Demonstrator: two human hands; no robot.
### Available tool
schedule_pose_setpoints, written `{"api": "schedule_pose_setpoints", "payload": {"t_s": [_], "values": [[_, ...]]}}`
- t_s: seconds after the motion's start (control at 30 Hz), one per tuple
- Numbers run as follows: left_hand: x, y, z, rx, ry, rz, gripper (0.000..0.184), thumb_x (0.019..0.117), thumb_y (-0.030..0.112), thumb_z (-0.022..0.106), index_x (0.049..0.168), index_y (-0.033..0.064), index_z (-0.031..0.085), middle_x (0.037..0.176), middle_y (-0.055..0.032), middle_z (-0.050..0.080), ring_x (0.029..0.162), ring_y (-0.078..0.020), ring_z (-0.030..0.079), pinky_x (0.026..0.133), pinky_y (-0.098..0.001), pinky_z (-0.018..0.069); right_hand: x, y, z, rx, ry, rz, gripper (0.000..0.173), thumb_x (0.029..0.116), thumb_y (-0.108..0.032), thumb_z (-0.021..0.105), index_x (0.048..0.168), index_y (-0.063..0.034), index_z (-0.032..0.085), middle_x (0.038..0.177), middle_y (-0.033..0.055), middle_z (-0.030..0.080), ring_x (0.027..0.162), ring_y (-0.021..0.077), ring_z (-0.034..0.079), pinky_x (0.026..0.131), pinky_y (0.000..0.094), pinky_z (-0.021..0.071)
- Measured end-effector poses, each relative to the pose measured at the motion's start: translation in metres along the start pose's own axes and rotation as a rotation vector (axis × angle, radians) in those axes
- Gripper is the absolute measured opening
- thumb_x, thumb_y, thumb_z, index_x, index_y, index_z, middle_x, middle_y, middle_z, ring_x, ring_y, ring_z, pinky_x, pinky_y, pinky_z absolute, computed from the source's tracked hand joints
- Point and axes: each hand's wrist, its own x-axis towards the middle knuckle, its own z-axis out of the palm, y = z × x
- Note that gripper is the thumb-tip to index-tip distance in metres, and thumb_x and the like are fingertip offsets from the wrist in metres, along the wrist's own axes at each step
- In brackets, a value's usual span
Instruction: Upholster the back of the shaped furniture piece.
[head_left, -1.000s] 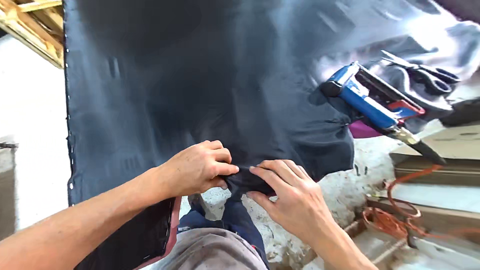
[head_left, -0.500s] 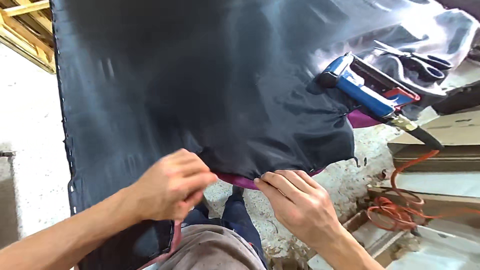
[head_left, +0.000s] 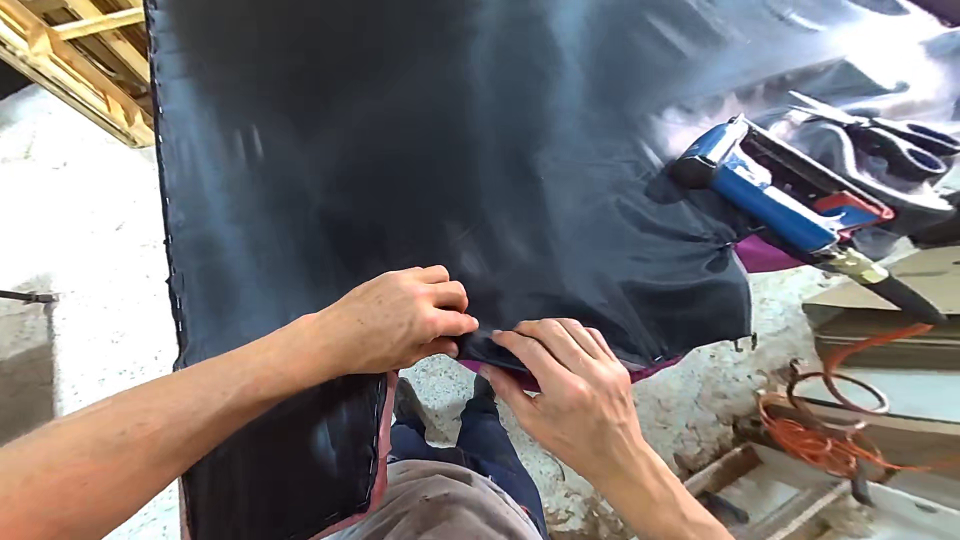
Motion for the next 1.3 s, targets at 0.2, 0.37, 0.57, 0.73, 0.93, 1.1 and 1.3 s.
{"api": "schedule_pose_setpoints", "payload": {"t_s": [0.2, 0.37, 0.57, 0.73, 0.93, 1.1, 1.3], "values": [[0.002, 0.016, 0.017, 0.202, 0.309, 0.057, 0.019, 0.0953, 0.013, 0.059, 0.097, 0.0076, 0.077, 0.096, -0.0055, 0.073, 0.092, -0.0208, 0.067, 0.076, -0.0346, 0.0532, -0.002, 0.007, -0.002, 0.054, 0.153, -0.072, 0.015, 0.0960, -0.014, 0.066, 0.101, -0.0127, 0.080, 0.092, 0.0041, 0.073, 0.088, 0.0187, 0.069, 0.078, 0.0359, 0.0564], [-0.011, 0.030, 0.030, 0.176, 0.285, -0.026, 0.022, 0.0932, 0.013, 0.059, 0.102, 0.0086, 0.079, 0.101, -0.0038, 0.075, 0.100, -0.0190, 0.068, 0.084, -0.0315, 0.0553, -0.013, 0.014, 0.001, 0.017, 0.050, -0.230, 0.022, 0.0978, -0.005, 0.059, 0.108, -0.0103, 0.078, 0.100, 0.0045, 0.075, 0.094, 0.0209, 0.069, 0.083, 0.0376, 0.0555], [-0.005, 0.044, 0.025, 0.196, 0.228, -0.107, 0.022, 0.0923, 0.011, 0.058, 0.099, 0.0102, 0.079, 0.099, -0.0013, 0.075, 0.098, -0.0176, 0.068, 0.081, -0.0319, 0.0541, -0.011, 0.019, -0.003, 0.050, -0.003, -0.340, 0.023, 0.0983, -0.001, 0.055, 0.106, -0.0045, 0.075, 0.096, 0.0072, 0.074, 0.093, 0.0226, 0.069, 0.087, 0.0386, 0.0552], [0.004, 0.048, 0.013, 0.183, 0.086, -0.147, 0.019, 0.0933, 0.010, 0.058, 0.093, 0.0102, 0.077, 0.098, -0.0009, 0.073, 0.101, -0.0190, 0.067, 0.081, -0.0335, 0.0536, -0.005, 0.023, -0.007, 0.073, -0.061, -0.396, 0.023, 0.0987, 0.001, 0.052, 0.105, -0.0035, 0.074, 0.097, 0.0073, 0.073, 0.094, 0.0226, 0.068, 0.090, 0.0382, 0.0541], [0.006, 0.050, 0.014, 0.201, 0.031, -0.173, 0.022, 0.0948, 0.004, 0.055, 0.095, 0.0098, 0.076, 0.108, -0.0026, 0.073, 0.106, -0.0192, 0.068, 0.091, -0.0335, 0.0553, 0.004, 0.023, -0.009, 0.072, -0.112, -0.427, 0.020, 0.0999, -0.001, 0.052, 0.101, -0.0039, 0.072, 0.093, 0.0062, 0.071, 0.088, 0.0217, 0.067, 0.085, 0.0370, 0.0545], [0.003, 0.081, 0.034, 0.263, 0.120, -0.420, 0.032, 0.0928, 0.004, 0.051, 0.118, 0.0091, 0.070, 0.109, -0.0058, 0.074, 0.114, -0.0234, 0.068, 0.102, -0.0385, 0.0534, 0.012, 0.024, -0.011, 0.073, -0.152, -0.463, 0.020, 0.0996, 0.000, 0.052, 0.094, -0.0041, 0.070, 0.088, 0.0059, 0.069, 0.086, 0.0214, 0.066, 0.083, 0.0350, 0.0545], [0.017, 0.132, 0.074, 0.356, 0.229, -0.811, 0.055, 0.0804, 0.005, 0.061, 0.134, 0.0138, 0.067, 0.137, -0.0029, 0.067, 0.134, -0.0276, 0.058, 0.107, -0.0496, 0.0496, 0.018, 0.031, -0.013, 0.154, -0.217, -0.449, 0.021, 0.0979, -0.006, 0.054, 0.099, -0.0089, 0.075, 0.091, 0.0042, 0.072, 0.087, 0.0206, 0.069, 0.080, 0.0357, 0.0567]]}}
